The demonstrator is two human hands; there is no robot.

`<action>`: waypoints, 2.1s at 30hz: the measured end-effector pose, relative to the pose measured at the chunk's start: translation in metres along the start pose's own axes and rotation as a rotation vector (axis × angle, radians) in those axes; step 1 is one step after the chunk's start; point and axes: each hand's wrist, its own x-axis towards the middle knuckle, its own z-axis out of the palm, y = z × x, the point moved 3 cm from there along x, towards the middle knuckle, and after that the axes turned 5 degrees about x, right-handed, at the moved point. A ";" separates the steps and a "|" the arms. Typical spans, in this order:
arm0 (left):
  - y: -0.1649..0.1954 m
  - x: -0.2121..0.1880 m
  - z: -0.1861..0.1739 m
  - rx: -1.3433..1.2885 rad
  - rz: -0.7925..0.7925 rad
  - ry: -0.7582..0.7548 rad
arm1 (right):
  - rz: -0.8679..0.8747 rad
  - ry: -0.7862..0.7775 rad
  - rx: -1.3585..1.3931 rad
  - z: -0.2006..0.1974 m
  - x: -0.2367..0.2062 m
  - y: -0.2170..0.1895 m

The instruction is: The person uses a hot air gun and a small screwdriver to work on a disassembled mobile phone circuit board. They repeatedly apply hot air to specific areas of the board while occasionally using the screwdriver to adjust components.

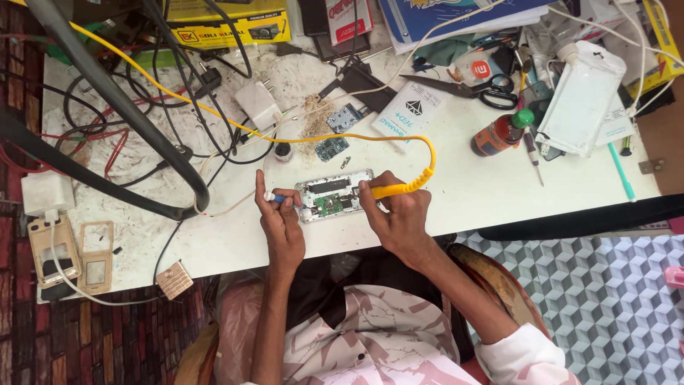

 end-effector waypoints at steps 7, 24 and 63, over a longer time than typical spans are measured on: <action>0.001 0.001 0.000 0.008 0.053 -0.002 | -0.037 -0.023 -0.107 -0.002 0.002 0.005; 0.002 -0.001 -0.009 -0.248 -0.077 0.079 | 0.054 -0.006 -0.064 -0.002 0.005 -0.002; 0.219 0.025 0.023 0.686 0.325 -0.019 | 0.380 0.322 -0.431 -0.085 -0.043 0.000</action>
